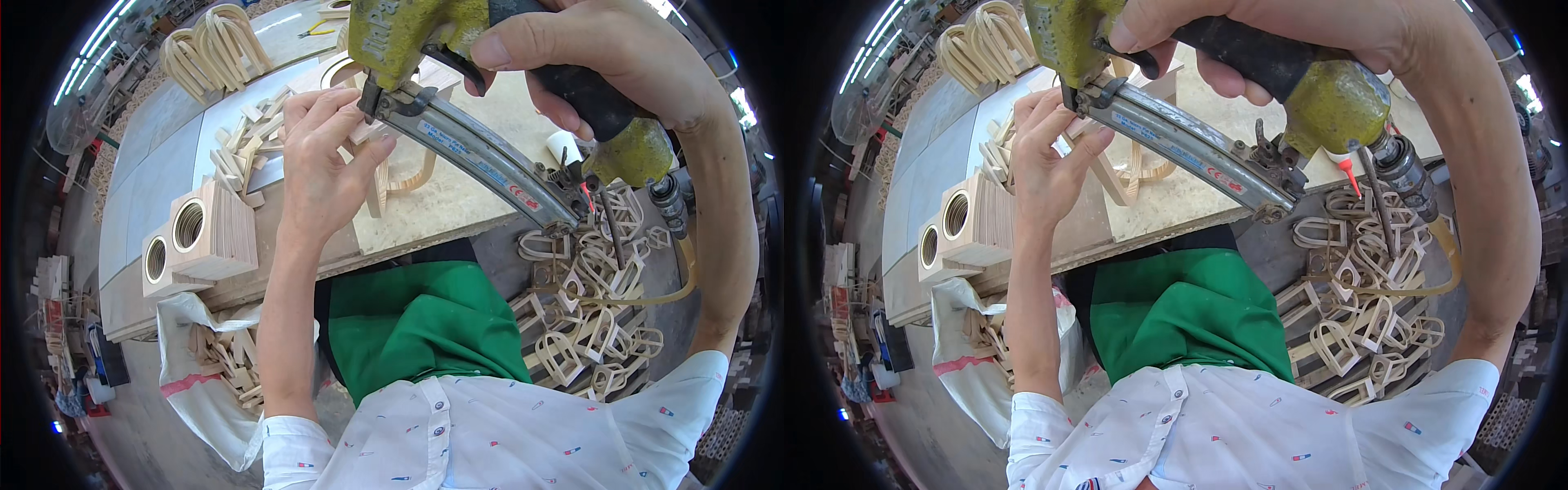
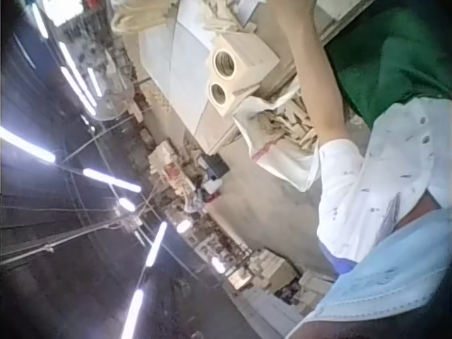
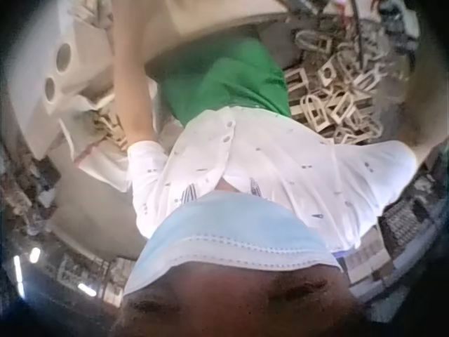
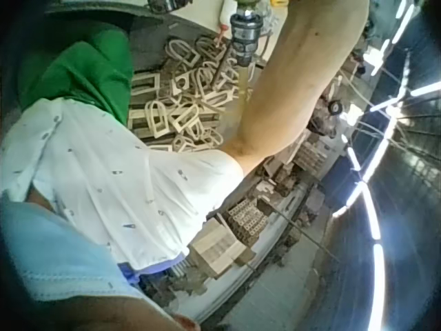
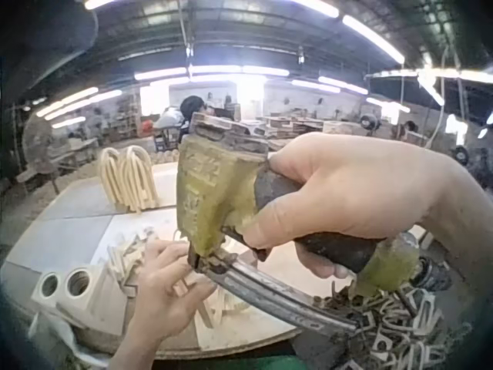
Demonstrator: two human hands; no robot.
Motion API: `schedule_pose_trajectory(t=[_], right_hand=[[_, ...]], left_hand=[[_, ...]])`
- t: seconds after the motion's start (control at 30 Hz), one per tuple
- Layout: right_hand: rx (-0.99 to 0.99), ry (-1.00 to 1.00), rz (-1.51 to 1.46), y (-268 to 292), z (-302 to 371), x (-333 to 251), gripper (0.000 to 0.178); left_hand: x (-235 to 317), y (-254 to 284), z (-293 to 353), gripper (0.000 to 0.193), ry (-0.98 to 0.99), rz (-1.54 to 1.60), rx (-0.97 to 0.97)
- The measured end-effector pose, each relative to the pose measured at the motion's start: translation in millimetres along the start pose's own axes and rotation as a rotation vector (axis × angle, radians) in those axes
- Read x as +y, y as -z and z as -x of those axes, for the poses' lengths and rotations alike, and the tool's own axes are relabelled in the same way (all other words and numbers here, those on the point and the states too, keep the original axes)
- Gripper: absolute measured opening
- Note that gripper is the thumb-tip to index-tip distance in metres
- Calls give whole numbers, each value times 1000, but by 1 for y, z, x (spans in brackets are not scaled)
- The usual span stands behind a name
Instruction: The person assembles a wooden frame structure by joining curved and straight wooden pieces. They use a pneumatic nail gun to fasten the joints and apply wood glue to reinforce the connections. The person also uses a hammer to adjust the pieces and ensures the frame is properly aligned before moving to the next unit.
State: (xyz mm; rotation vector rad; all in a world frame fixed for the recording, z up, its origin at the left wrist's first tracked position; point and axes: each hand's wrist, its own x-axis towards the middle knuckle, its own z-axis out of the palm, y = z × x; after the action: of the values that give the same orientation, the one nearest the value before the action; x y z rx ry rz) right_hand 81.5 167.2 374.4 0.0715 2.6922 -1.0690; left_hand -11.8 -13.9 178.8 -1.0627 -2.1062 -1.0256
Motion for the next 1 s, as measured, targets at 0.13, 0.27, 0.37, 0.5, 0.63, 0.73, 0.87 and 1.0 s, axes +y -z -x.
schedule_pose_trajectory(t=[0.13, 0.27, 0.37, 0.5, 0.63, 0.73, 0.87, 1.0], right_hand=[[-81, -148, -29, 10, -3, -15, 26], [15, -54, 101, 1, -2, -4, 28], [19, -41, 159, 1, -2, -6, 29], [23, -14, 155, -1, -3, -4, 28], [-12, -72, 103, 2, -6, -8, 27], [-32, -69, 96, 2, -5, -15, 28], [-10, 85, 272, 1, -1, -6, 29], [-56, -62, 213, 7, -6, -23, 29]], left_hand=[[0, 1, 0, 35, 1, 4, 2], [-3, 0, 1, 34, -5, -12, 0], [-2, 1, 1, 33, -6, -19, -4], [-1, 1, 0, 32, -1, -2, 2], [-2, 0, 0, 31, -8, -7, 0], [-1, 0, 0, 31, -6, -5, -1], [-2, 0, 0, 28, -9, -8, -6], [2, 0, -1, 27, -16, -3, -6]])
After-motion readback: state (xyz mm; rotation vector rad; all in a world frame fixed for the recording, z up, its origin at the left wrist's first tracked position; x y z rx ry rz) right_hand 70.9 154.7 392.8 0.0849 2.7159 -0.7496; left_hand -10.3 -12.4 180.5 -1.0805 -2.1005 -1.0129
